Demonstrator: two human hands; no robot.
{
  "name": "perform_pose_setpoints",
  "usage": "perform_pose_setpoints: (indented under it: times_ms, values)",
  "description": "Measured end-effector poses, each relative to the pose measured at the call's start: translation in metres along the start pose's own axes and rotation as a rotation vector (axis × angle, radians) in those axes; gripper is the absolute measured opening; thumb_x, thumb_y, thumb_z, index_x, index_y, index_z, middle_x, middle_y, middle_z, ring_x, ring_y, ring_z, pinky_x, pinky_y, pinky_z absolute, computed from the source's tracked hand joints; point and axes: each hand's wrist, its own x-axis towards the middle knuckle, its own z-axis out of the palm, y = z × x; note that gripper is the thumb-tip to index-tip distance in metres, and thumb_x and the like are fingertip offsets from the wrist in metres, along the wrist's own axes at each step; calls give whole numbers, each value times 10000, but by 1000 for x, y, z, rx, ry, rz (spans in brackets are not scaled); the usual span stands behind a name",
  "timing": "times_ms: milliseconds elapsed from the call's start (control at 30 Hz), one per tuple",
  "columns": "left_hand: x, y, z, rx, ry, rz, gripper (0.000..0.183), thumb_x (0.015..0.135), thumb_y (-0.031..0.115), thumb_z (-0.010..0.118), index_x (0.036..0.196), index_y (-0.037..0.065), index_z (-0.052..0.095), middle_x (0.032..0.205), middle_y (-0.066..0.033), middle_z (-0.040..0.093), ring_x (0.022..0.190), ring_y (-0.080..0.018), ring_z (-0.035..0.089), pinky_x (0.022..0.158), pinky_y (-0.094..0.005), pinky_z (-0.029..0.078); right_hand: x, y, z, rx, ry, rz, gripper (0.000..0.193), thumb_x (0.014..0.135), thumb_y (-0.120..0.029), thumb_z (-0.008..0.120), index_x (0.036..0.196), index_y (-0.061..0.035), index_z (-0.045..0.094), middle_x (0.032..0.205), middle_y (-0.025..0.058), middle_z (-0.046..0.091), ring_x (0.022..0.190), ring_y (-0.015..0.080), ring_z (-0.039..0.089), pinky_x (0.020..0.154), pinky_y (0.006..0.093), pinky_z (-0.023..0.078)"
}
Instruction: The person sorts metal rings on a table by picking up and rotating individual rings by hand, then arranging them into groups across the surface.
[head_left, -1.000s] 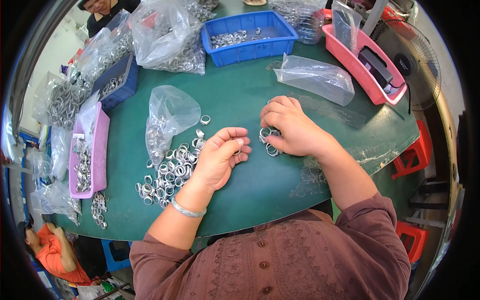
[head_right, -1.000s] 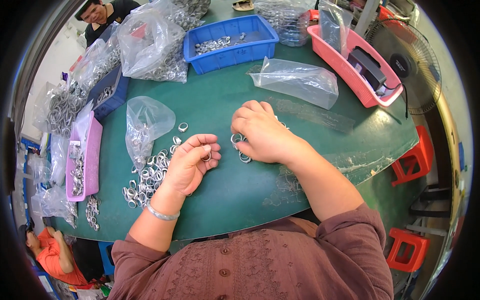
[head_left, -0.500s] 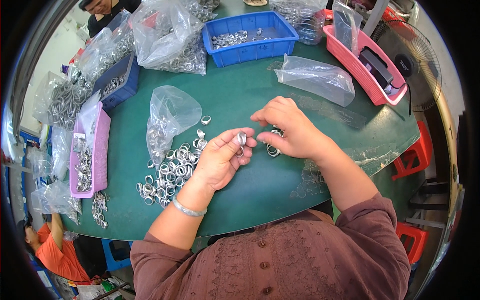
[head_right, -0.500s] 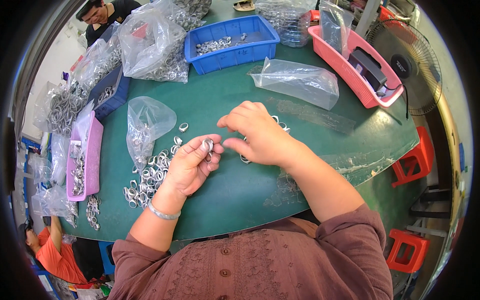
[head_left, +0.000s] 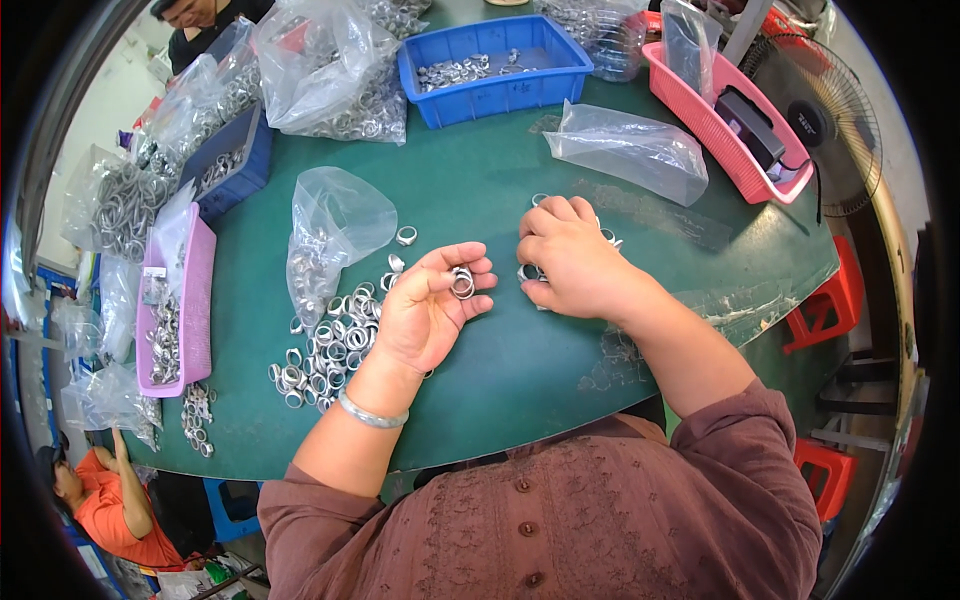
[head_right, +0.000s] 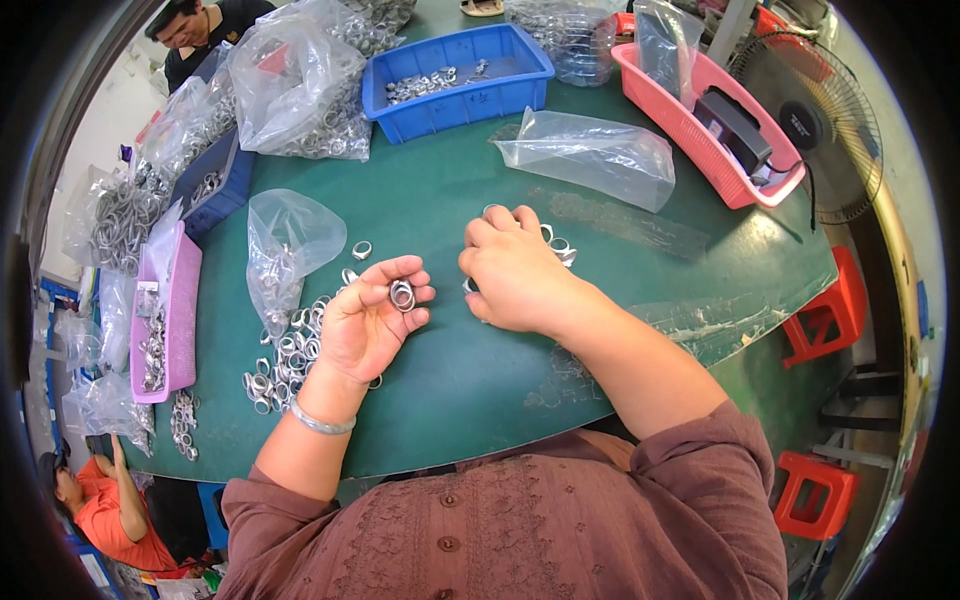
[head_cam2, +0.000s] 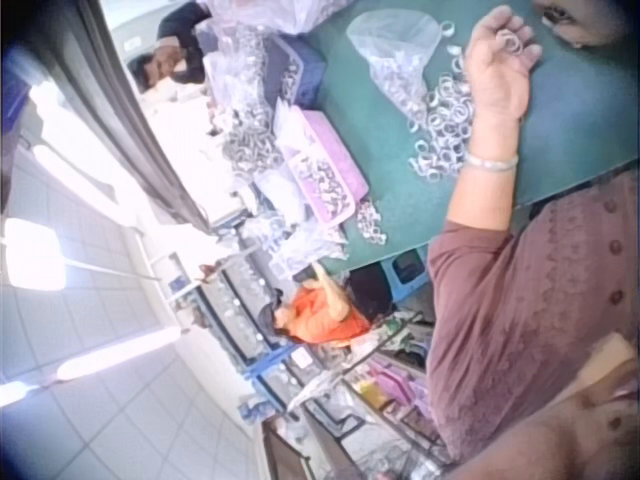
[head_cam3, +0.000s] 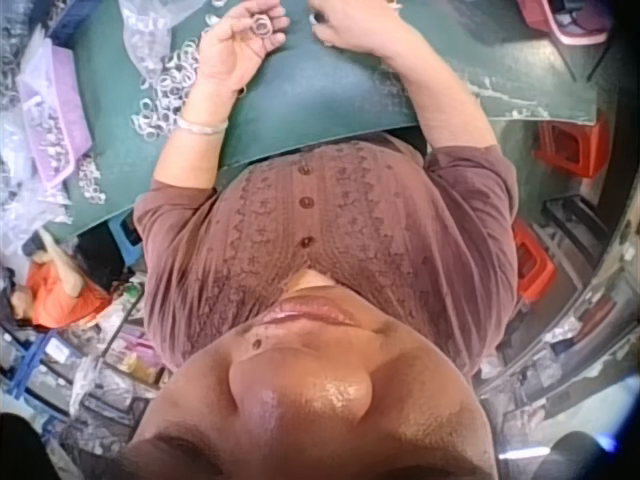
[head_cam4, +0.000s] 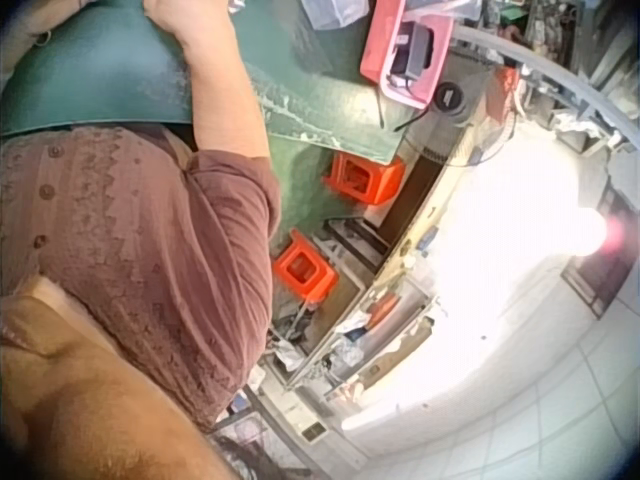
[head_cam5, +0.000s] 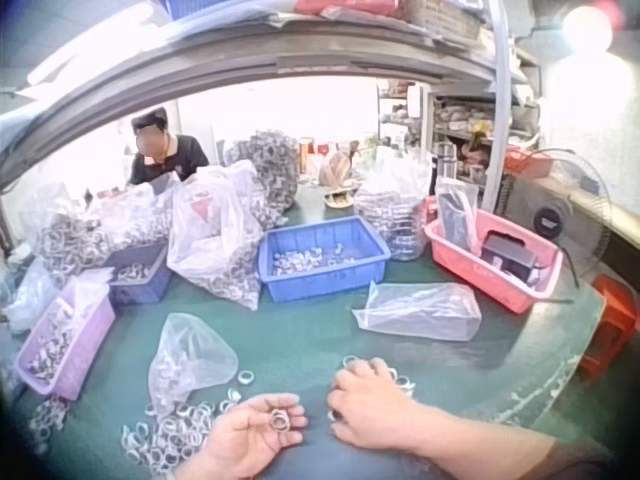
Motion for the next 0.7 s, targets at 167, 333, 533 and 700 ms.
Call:
perform_pose_setpoints:
  times_ms: [167, 333, 533, 700]
  values:
    - [-2, -7, 10, 282, 152, -30, 242, 920, 162, 544, 1108, 10, 560, 895, -55, 608, 777, -150, 588, 649, -284, 496, 2, 1, 2, 113, 88, -67, 238, 705, -166, 692, 898, -44, 626, 945, 103, 580, 990, 287, 500, 928, 439, 345]
    - [-4, -13, 12, 360, 100, -77, 217, 904, 230, 630, 1006, 41, 599, 840, -14, 598, 688, -86, 562, 575, -204, 465, 7, -10, 0, 295, 245, -155, 263, 702, -80, 691, 940, -47, 584, 877, 76, 577, 879, 286, 536, 849, 398, 390]
    - [-3, -12, 5, 217, -17, -8, 219, 955, 195, 545, 1085, 28, 602, 867, -22, 610, 738, -98, 555, 624, -234, 458, 9, -14, -3, 472, 315, -233, 338, 696, -46, 698, 1014, -33, 584, 897, 98, 578, 865, 300, 531, 775, 396, 431]
    - [-3, -13, 8, 244, 20, 36, 233, 964, 183, 521, 1100, 11, 598, 869, -40, 607, 715, -116, 552, 615, -253, 447, 8, -3, -12, 435, 368, -182, 334, 704, 23, 645, 1028, -34, 586, 912, 94, 573, 869, 305, 528, 783, 390, 432]
